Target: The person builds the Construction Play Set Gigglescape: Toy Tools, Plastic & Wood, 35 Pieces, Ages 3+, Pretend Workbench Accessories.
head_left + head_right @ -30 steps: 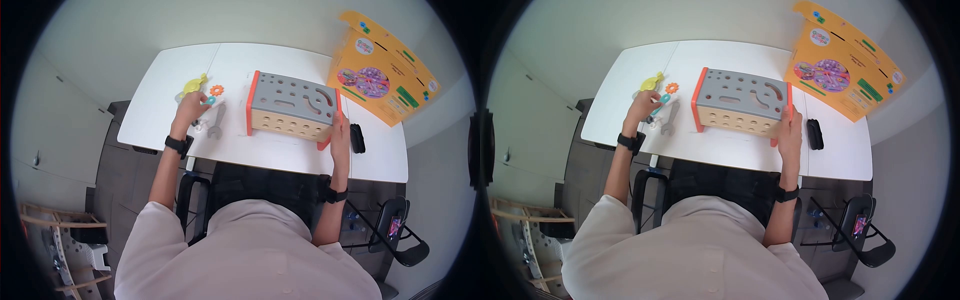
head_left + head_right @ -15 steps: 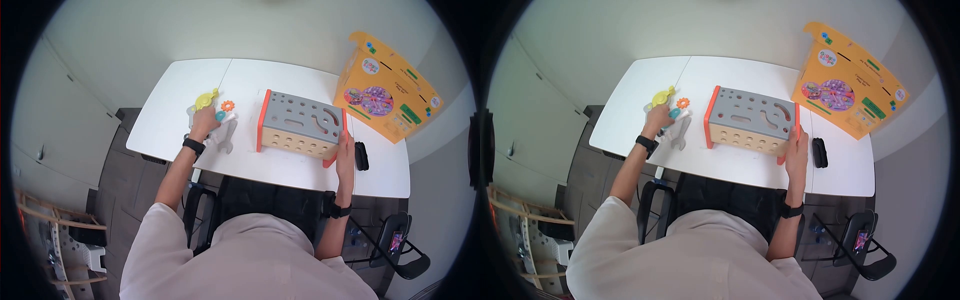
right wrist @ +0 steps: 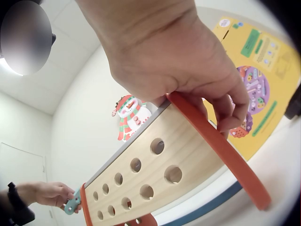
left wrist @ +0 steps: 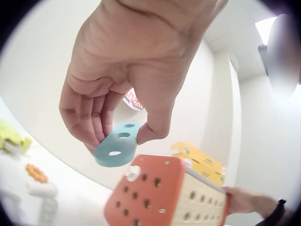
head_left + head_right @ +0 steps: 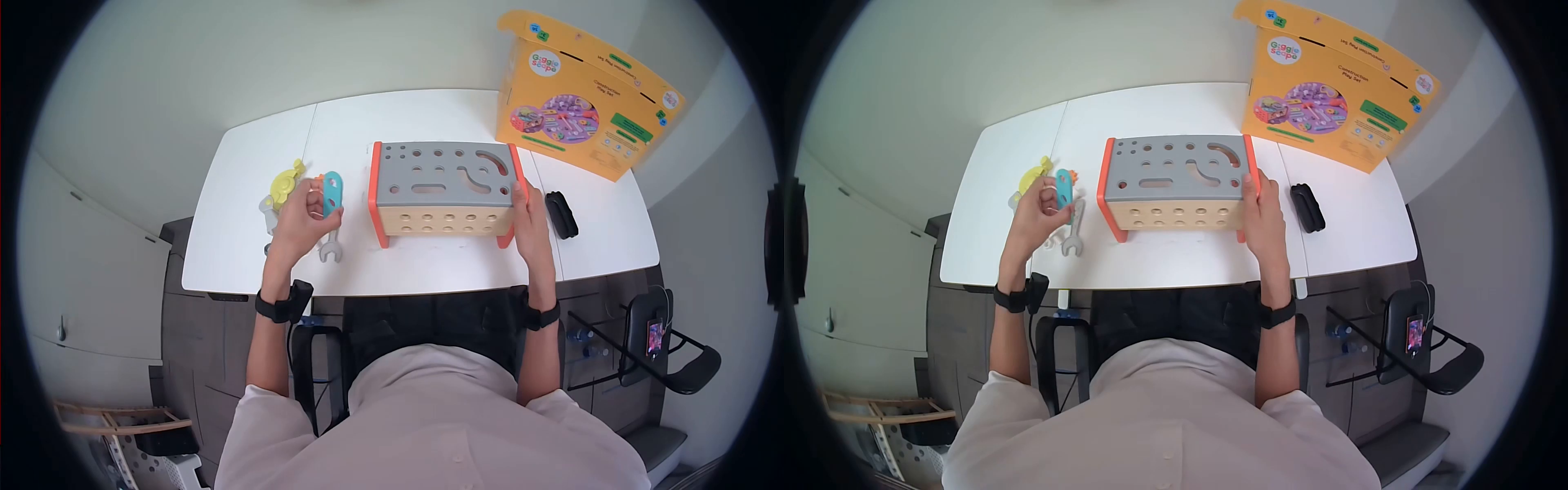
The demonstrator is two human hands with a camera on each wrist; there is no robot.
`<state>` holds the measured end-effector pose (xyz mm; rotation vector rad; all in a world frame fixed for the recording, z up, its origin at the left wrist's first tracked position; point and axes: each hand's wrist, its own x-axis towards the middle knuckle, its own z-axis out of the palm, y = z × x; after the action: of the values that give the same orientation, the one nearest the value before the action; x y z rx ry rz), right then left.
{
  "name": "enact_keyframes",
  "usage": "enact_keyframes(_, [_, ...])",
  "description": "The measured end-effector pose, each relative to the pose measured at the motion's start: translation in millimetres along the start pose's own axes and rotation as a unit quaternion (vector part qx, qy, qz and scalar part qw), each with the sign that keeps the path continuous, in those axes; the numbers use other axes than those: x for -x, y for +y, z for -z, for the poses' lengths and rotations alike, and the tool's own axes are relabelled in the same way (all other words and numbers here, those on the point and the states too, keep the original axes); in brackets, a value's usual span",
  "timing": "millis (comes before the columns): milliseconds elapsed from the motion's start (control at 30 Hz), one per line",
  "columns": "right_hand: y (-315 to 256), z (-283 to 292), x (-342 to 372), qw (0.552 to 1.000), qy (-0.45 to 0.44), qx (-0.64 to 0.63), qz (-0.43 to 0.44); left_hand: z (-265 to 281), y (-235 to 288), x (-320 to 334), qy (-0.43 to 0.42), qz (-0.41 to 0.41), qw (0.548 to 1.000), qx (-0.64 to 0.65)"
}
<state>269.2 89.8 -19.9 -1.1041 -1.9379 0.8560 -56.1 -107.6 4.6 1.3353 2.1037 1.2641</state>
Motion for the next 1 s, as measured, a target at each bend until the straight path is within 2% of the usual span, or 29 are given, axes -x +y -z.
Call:
enact_keyframes(100, [-0.8, 1.8, -2.5, 0.999, -0.003, -0.016, -0.033, -2.3, 4.9, -5.2, -0.011, -0.022, 0.999, 0.048])
enact_keyframes(167, [4.5, 0.5, -3.9, 1.000, -0.012, 0.008, -0.022, 1.3, 3.6, -6.2, 0.041, -0.007, 0.999, -0.006])
enact_keyframes(200, [5.0, 1.0, -3.7, 1.000, -0.012, 0.009, -0.021, 4.1, 5.2, -5.4, 0.042, -0.007, 0.999, -0.006])
enact_keyframes(267, [1.5, 0.5, -1.8, 1.000, -0.007, -0.010, -0.024, 11.3, 9.1, -1.4, 0.051, 0.013, 0.997, 0.056])
enact_keyframes(367, [8.1, -1.3, -4.8, 1.000, -0.006, 0.006, -0.017, 18.0, -2.6, 0.7, 0.052, 0.013, 0.999, -0.002])
enact_keyframes(500, [7.0, -1.9, -4.7, 1.000, -0.004, 0.001, -0.020, 18.8, -6.1, 4.7, 0.041, 0.052, 0.998, 0.002])
enact_keyframes(567, [9.1, -1.9, -5.4, 1.000, -0.004, -0.001, -0.015, 18.7, -1.6, 6.4, 0.070, 0.018, 0.996, 0.050])
enact_keyframes(700, [3.5, -1.0, -3.5, 0.999, -0.010, -0.015, -0.034, 14.9, 26.5, 6.8, 0.102, 0.020, 0.987, 0.121])
enact_keyframes(767, [14.3, -3.8, -5.8, 1.000, 0.001, -0.010, 0.002, 12.8, 42.1, 6.0, 0.048, 0.041, 0.983, 0.170])
enact_keyframes(800, [15.9, -3.4, -6.5, 1.000, -0.001, -0.010, 0.004, 9.0, 47.6, 4.5, 0.051, 0.042, 0.983, 0.171])
enact_keyframes(900, [15.0, -3.6, -6.8, 1.000, -0.014, -0.022, -0.001, -5.6, 56.9, -6.7, -0.020, -0.109, 0.986, 0.124])
enact_keyframes(1000, [9.1, -2.4, -4.7, 0.999, -0.007, -0.033, -0.015, -24.3, 64.6, -14.5, -0.057, -0.118, 0.979, 0.153])
